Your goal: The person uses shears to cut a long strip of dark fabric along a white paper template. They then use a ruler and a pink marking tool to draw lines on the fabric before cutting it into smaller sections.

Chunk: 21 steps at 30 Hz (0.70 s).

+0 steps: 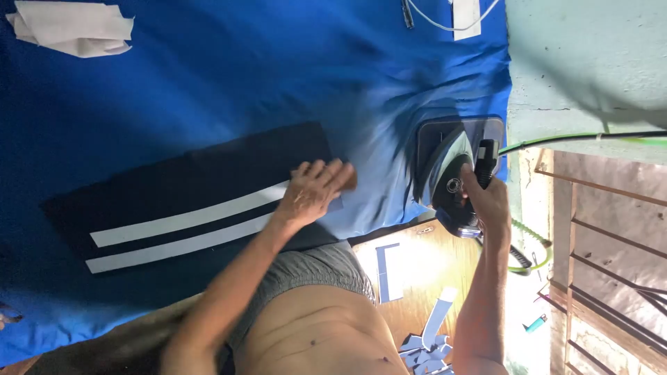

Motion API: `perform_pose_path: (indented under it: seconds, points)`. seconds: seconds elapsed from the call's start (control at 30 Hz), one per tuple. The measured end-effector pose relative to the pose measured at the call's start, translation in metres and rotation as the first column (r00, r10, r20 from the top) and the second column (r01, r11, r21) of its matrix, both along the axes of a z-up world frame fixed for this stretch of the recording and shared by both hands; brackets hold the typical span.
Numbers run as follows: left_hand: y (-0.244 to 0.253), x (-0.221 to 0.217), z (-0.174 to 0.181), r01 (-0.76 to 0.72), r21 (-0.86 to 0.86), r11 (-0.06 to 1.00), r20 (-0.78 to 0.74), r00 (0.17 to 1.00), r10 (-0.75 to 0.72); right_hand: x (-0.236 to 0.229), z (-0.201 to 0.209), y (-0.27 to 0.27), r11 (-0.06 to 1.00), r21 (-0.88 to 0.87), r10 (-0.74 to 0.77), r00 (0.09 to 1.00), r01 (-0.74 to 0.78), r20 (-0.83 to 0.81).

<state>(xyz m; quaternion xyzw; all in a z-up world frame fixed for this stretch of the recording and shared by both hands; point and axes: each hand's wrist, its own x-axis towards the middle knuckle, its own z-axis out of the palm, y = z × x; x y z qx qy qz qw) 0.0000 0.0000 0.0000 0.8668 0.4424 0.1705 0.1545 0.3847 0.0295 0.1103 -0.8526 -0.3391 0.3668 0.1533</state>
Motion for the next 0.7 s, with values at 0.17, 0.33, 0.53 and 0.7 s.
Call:
perform_pose_path:
  seconds: [0.17, 0.33, 0.53, 0.7]
  points:
    - [0.056, -0.046, 0.049, 0.101, 0.027, 0.994, -0.146, 0.985, -0.096, -0.007, -0.008, 0.018, 0.998, 0.048, -0.027, 0.999, 0.029, -0.046]
    - [0.087, -0.134, 0.045, -0.297, 0.222, 0.929, 0.056, 0.955, 0.292, -0.021, -0.005, 0.029, 0.993, 0.104, -0.039, 0.997, 0.047, -0.071]
    - [-0.035, -0.232, 0.039, -0.732, 0.244, 0.636, 0.235, 0.681, 0.694, -0.022, -0.018, 0.016, 0.973, 0.217, -0.042, 0.98, 0.084, -0.195]
    - [-0.195, -0.297, -0.009, -0.95, 0.254, 0.181, 0.139, 0.221, 0.965, -0.149, 0.026, 0.0, 0.488, 0.576, 0.154, 0.715, -0.655, 0.682]
